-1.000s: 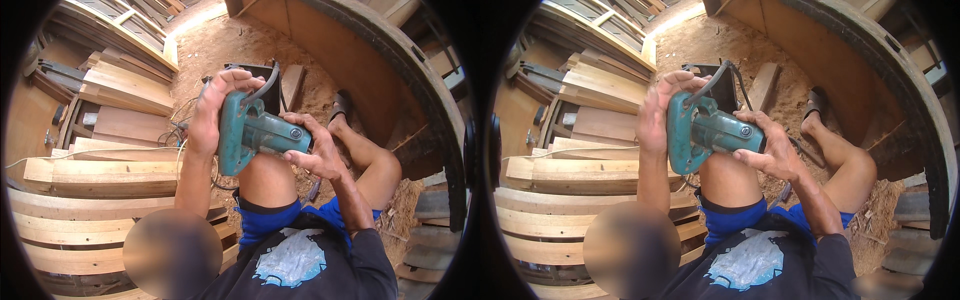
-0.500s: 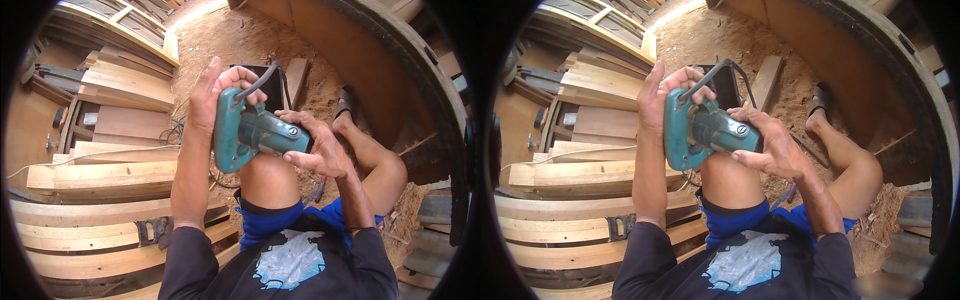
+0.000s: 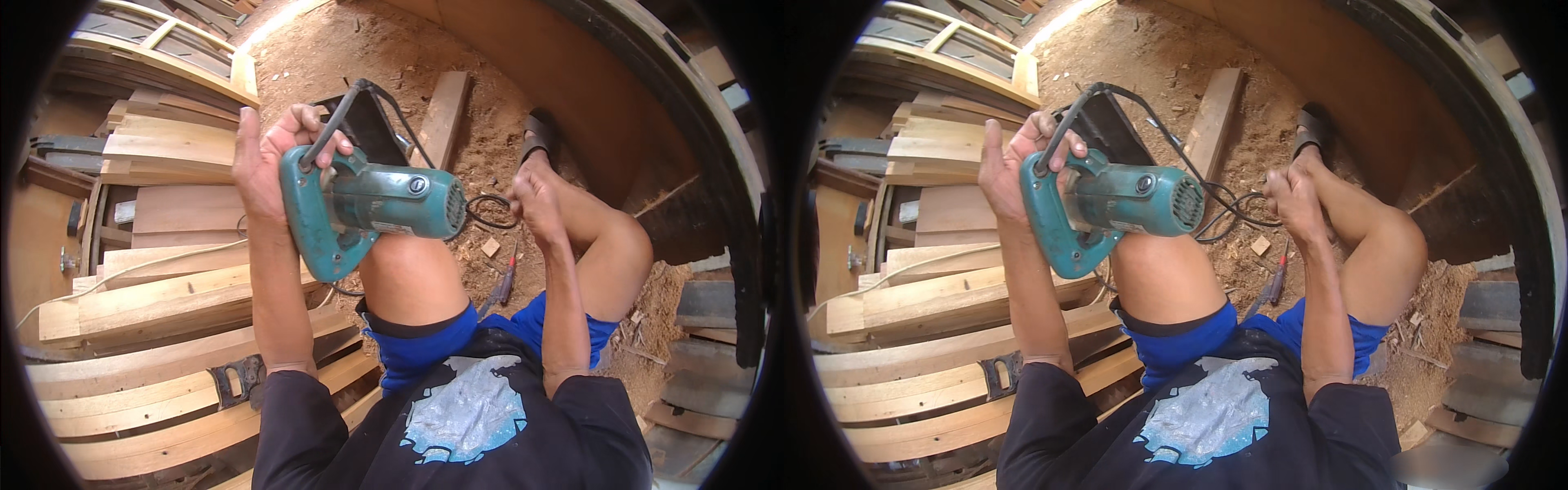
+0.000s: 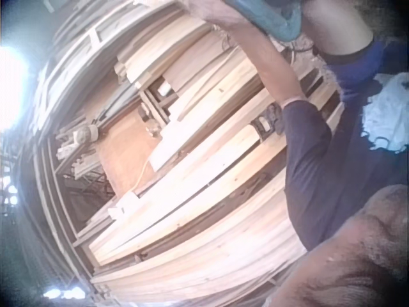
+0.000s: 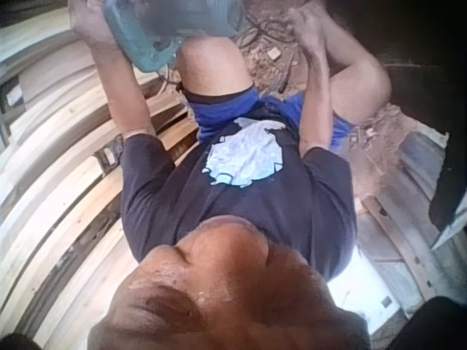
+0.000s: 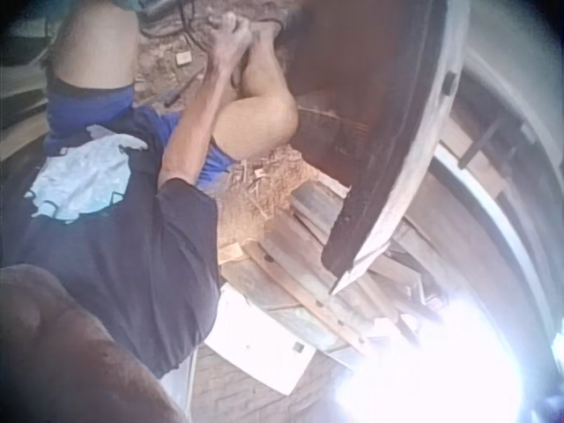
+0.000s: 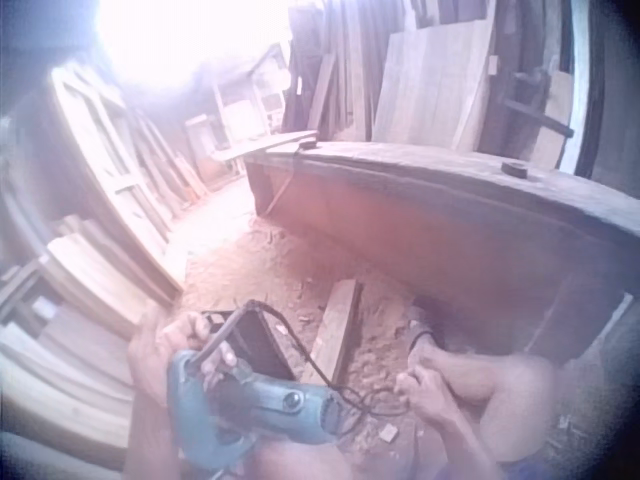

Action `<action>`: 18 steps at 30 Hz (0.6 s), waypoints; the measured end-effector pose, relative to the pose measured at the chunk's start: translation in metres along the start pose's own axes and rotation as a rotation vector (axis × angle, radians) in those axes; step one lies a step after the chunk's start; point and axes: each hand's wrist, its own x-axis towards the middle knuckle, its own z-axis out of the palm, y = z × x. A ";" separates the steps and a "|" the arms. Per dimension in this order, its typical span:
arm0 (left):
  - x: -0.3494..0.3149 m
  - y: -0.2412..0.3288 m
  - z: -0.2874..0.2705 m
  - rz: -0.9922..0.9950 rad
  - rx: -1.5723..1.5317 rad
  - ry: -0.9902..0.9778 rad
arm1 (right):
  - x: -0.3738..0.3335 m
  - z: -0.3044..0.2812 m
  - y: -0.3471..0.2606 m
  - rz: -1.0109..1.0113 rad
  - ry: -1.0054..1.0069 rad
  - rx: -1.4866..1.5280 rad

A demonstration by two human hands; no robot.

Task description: The person uses a screwdriver to disassemble the housing of a circular saw, removes internal components, and handles a length of black electrical tape.

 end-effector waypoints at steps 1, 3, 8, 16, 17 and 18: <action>-0.003 0.000 0.003 0.029 -0.011 0.018 | 0.005 -0.007 0.036 0.044 0.042 -0.298; 0.000 0.004 0.011 0.010 0.005 -0.028 | 0.010 -0.018 0.129 0.310 -0.155 -0.975; -0.009 0.011 -0.003 -0.019 0.067 -0.092 | -0.031 0.038 0.244 0.709 -0.758 -1.316; -0.014 0.002 -0.013 0.088 0.072 -0.142 | -0.022 0.027 0.229 0.685 -0.579 -1.356; -0.024 0.007 -0.025 0.150 0.086 -0.188 | -0.028 0.054 0.175 0.673 -0.540 -1.377; -0.018 0.003 -0.018 0.172 0.065 -0.241 | -0.025 0.042 0.158 0.589 -0.662 -1.467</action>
